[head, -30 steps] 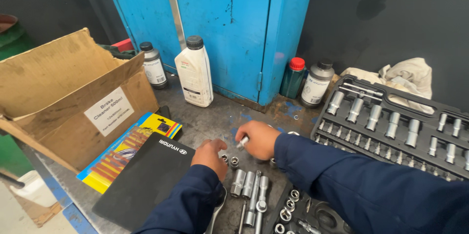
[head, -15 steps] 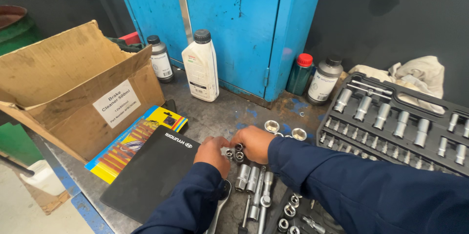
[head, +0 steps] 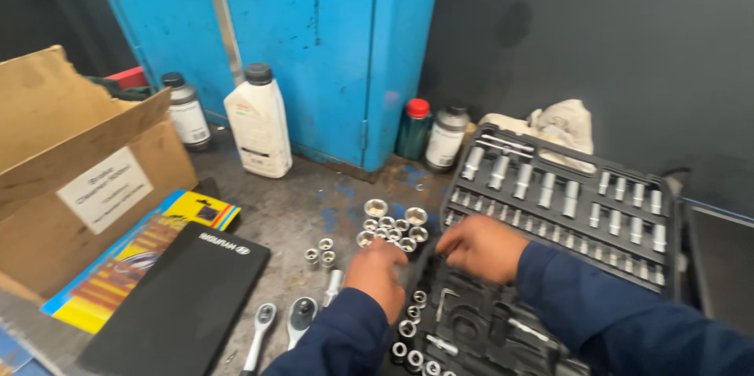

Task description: The person organizes a socket and ratchet toolkit on a workbench. They pick up various sockets and ratchets, place them into their designated slots in the case, and arrange extension bars and other accessories. The person handles each item individually, ensuring they fit into the molded compartments.

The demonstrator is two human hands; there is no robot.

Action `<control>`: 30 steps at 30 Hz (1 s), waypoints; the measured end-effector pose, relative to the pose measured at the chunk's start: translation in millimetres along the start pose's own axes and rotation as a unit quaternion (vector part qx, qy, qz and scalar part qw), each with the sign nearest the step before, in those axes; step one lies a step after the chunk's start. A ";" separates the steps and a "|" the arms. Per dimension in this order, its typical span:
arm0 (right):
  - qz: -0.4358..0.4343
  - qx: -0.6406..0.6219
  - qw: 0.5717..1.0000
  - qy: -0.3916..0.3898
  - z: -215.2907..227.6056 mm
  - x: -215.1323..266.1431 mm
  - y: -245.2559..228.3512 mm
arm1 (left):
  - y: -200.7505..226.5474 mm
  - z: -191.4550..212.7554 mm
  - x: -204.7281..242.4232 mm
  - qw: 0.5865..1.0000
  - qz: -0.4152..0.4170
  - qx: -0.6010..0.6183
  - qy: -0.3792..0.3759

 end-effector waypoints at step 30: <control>-0.012 -0.342 0.939 0.046 -32.4 -75.7 -38.6 | 14.5 44.6 6.8 0.958 0.248 -0.127 -0.073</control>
Point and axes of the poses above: each hand's wrist, its own x-axis away from the middle knuckle, its own z-axis out of the back of the hand, y = z × x, the point moved 5 cm from there along -x, towards the middle knuckle, and after that the axes turned 10 degrees about x, right-handed, at the moved point
